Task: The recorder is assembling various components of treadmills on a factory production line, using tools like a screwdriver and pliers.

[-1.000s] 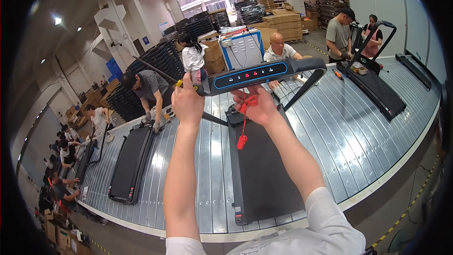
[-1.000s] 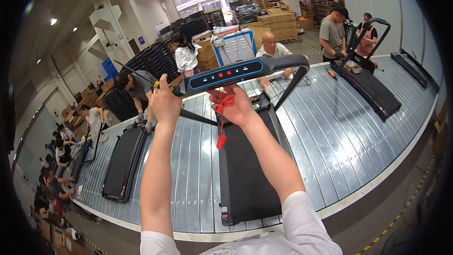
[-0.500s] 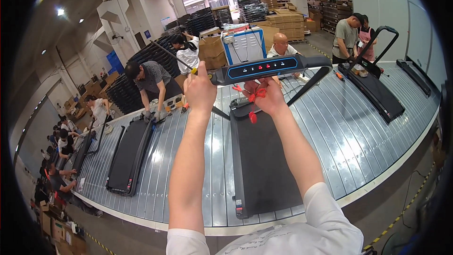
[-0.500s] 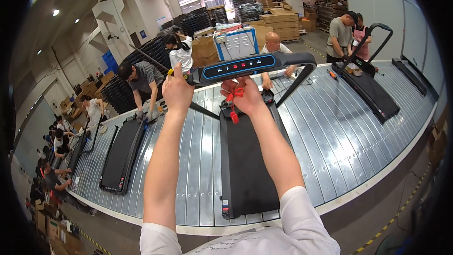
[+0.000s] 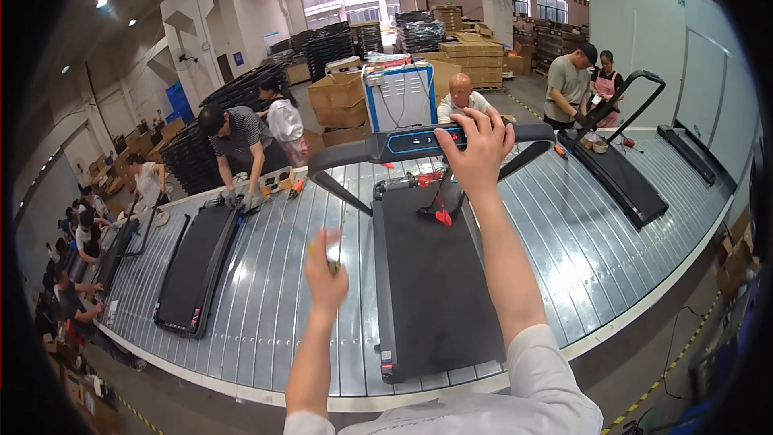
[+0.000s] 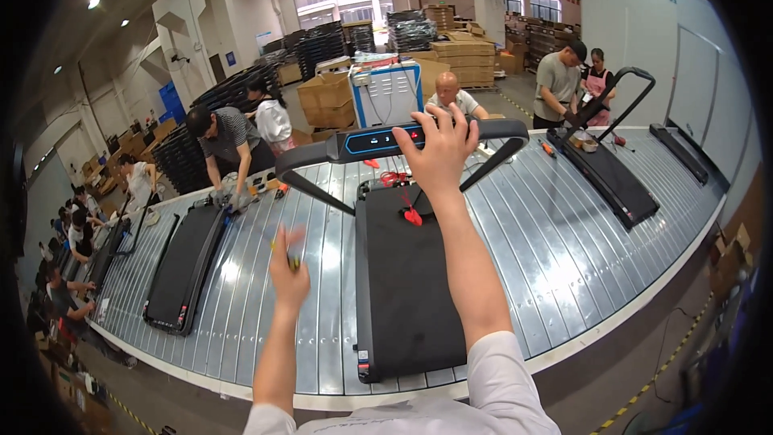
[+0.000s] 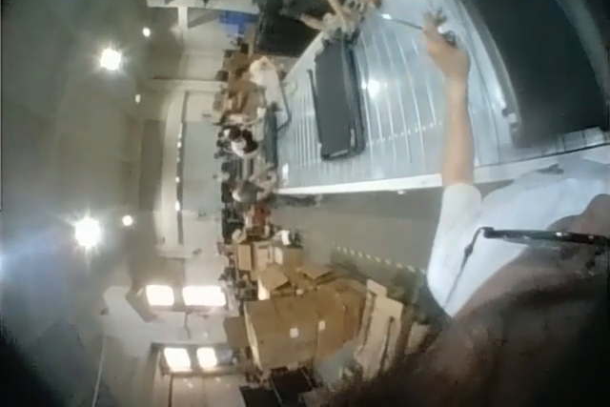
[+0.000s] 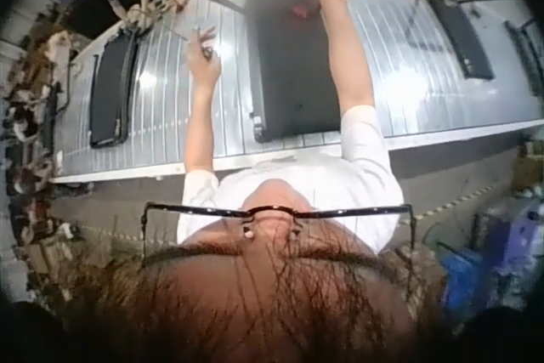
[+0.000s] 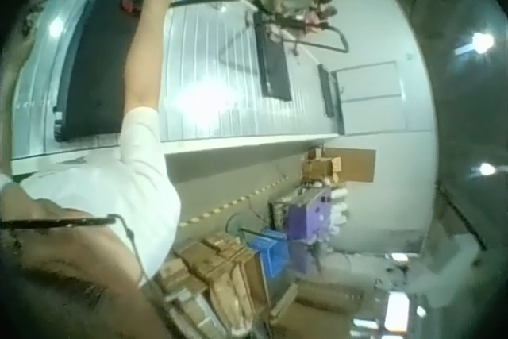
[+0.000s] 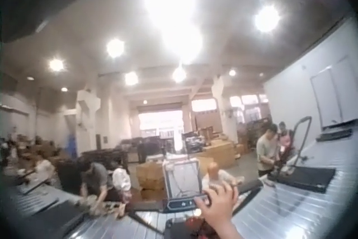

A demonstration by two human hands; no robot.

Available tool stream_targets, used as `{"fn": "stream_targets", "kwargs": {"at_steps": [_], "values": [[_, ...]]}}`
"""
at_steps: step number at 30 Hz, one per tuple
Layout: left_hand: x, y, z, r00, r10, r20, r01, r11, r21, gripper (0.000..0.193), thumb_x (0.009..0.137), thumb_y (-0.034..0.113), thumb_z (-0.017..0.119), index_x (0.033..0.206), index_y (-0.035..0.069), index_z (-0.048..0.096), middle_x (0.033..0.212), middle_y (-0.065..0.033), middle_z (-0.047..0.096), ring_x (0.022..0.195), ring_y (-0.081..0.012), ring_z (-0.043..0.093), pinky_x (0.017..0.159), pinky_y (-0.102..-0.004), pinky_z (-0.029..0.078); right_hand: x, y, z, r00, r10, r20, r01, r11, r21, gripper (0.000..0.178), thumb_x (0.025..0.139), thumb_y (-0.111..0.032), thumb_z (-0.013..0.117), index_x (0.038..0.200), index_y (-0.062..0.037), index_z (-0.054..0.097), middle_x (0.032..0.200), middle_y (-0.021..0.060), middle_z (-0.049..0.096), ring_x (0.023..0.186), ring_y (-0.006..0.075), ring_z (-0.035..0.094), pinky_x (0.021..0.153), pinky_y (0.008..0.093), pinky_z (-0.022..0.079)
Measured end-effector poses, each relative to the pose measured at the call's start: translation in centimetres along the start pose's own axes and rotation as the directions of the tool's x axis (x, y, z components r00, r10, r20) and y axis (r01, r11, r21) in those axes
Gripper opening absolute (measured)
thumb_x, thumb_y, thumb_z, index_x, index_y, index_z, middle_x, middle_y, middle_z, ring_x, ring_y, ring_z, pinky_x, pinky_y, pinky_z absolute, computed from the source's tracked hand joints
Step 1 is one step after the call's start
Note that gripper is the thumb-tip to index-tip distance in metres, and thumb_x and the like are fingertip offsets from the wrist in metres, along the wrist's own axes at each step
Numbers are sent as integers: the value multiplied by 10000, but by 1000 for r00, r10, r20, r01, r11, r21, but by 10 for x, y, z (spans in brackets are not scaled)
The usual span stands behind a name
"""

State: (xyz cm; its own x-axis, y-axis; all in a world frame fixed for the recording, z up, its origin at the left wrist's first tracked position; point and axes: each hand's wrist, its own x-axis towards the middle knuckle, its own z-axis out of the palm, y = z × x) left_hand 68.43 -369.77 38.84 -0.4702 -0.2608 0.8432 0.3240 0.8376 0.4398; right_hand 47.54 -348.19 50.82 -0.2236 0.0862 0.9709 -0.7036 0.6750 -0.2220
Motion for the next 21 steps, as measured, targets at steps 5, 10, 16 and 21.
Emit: {"fn": "stream_targets", "kwargs": {"at_steps": [5, 10, 16, 21], "values": [[-214, -68, -34, 449, -596, 666, 818, 573, -39, 746, 699, -168, 415, 1400, 65, 312, 941, -139, 671, 740, -164, 648, 704, -276, 504, 23, 1, 72, 1000, -11, 13, 11, 1000, 12, 300, 763, -465, 647, 879, -189, 670, 975, -10, 604, 1092, 233, 458, 980, 464, 204], [-285, -79, -52, 35, -593, 805, 921, 331, 204, 648, 753, -24, 481, 1383, 66, 362, 828, -87, 695, 645, -134, 632, 662, -277, 497, 66, 25, 166, 995, -63, 73, 75, 979, -189, 468, 785, -604, 535, 951, -200, 706, 982, 43, 655, 1031, 249, 541, 924, 404, 301], [-308, -118, -23, -21, -546, 838, 913, 330, 238, 567, 745, 85, 544, 1305, 64, 461, 807, -90, 698, 641, -172, 656, 632, -298, 504, 71, 15, 217, 958, -12, 286, 32, 997, -65, 573, 783, -638, 528, 998, -135, 697, 964, 131, 665, 933, 270, 622, 862, 322, 421], [-311, -161, -5, -8, -575, 818, 862, 411, 297, 594, 660, 185, 683, 1235, 130, 546, 887, -177, 664, 855, -338, 631, 789, -408, 490, 63, 28, 234, 885, 167, 436, -127, 985, -119, 629, 766, -666, 534, 1140, -173, 641, 1099, 80, 633, 1049, 182, 561, 940, 297, 362]]}}
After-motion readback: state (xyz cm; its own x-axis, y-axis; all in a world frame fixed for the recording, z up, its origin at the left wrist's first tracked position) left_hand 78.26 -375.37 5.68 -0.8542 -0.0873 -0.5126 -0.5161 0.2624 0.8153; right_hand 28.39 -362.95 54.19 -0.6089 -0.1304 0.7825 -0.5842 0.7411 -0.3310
